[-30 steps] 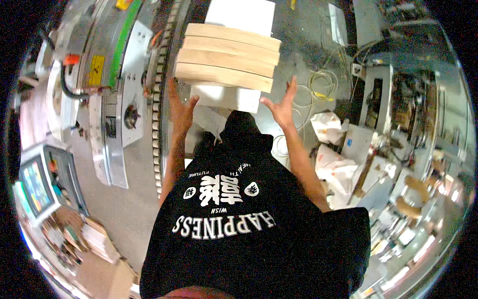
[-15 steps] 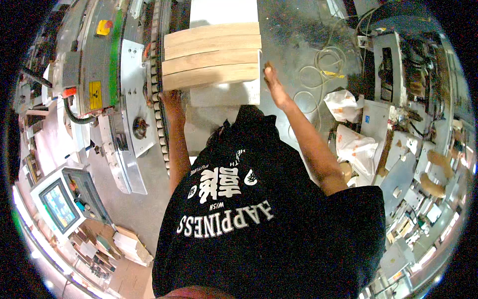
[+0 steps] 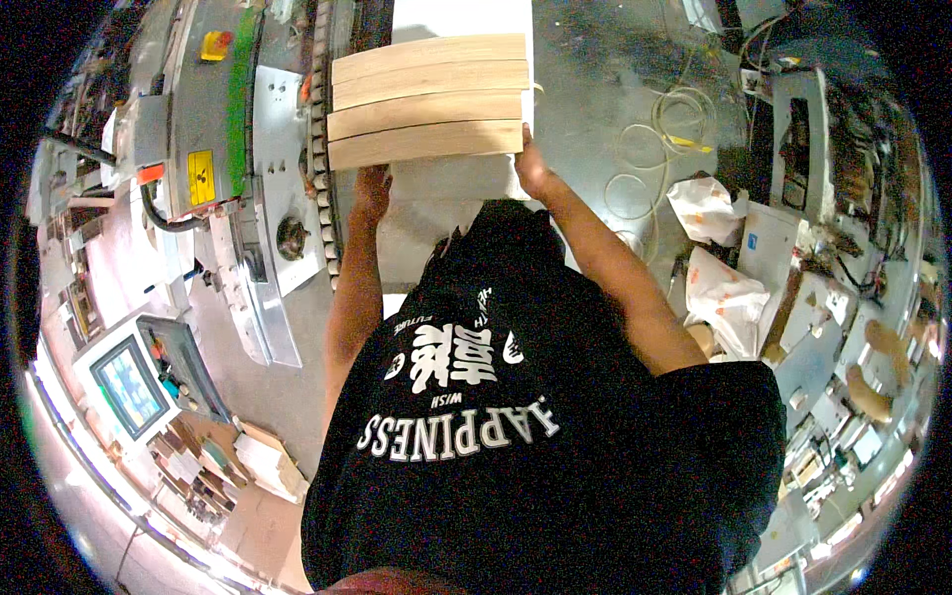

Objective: The person operates a woodworking machine, feeding wooden planks into the conveyor belt one by one. They adjust the planks as they move through the machine and stack the processed pieces on a nearby surface.

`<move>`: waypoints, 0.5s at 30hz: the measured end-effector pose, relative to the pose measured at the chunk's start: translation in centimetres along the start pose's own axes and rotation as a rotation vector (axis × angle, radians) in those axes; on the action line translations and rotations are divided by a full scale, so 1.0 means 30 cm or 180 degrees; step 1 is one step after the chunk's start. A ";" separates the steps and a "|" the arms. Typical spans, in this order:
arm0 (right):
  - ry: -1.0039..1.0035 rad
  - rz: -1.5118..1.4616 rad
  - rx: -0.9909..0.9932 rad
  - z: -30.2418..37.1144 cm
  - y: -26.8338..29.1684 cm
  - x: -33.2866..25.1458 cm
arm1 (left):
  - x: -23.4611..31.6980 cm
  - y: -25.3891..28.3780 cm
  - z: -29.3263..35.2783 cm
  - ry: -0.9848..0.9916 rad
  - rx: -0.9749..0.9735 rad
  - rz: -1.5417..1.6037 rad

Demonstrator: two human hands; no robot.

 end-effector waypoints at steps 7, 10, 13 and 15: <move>0.0358 0.1164 -0.0405 -0.061 0.102 0.101 | 0.109 -0.052 -0.028 -0.0085 0.0141 0.3173; 0.0096 0.0794 -0.0433 -0.087 0.135 0.145 | 0.112 -0.053 -0.001 0.0140 0.0263 0.3149; 0.0335 0.1538 -0.0612 -0.077 0.135 0.118 | 0.104 -0.042 -0.009 0.0195 0.0296 0.3078; 0.0199 0.1656 -0.0437 -0.067 0.171 0.116 | 0.064 -0.052 -0.064 0.0251 0.0226 0.3071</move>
Point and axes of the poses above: each hand's wrist, its own z-axis away from the middle knuckle, its own y-axis out of the back of the hand, x = y × z, the point moved 10 cm from there along -z, towards the middle knuckle, and after that the axes turned 15 degrees about -x, right-handed, at the moved point
